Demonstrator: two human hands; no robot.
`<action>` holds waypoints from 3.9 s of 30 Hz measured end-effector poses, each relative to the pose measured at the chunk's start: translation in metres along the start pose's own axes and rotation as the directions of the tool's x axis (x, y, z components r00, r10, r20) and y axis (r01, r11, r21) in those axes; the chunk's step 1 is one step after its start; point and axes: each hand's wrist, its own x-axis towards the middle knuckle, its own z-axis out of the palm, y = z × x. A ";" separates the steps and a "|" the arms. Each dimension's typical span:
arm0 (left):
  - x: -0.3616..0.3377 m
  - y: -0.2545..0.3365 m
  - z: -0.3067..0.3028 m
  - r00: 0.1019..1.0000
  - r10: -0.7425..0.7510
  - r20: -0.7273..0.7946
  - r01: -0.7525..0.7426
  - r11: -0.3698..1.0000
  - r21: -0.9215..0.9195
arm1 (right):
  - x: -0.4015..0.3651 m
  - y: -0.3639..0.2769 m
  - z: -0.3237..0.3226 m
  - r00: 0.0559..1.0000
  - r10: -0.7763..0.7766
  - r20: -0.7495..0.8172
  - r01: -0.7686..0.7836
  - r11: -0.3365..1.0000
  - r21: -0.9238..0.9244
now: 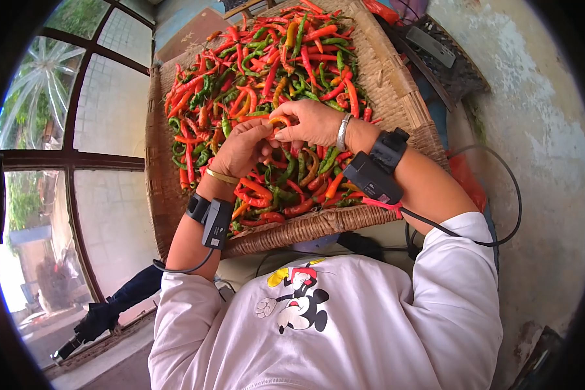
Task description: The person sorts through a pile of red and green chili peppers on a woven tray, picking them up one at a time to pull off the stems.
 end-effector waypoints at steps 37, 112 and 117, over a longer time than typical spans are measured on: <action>0.003 -0.019 -0.003 0.968 0.104 0.230 -0.219 -0.104 0.970 | 0.000 0.020 0.023 0.946 0.224 0.234 0.029 0.662 -0.749; 0.006 -0.023 -0.002 0.979 0.103 0.178 -0.167 -0.108 0.980 | 0.000 0.021 0.039 0.970 0.025 0.244 0.207 0.447 -0.870; 0.006 -0.023 -0.006 0.979 0.087 0.185 -0.177 -0.096 0.980 | 0.002 0.024 0.033 0.960 -0.017 0.280 0.259 0.435 -0.862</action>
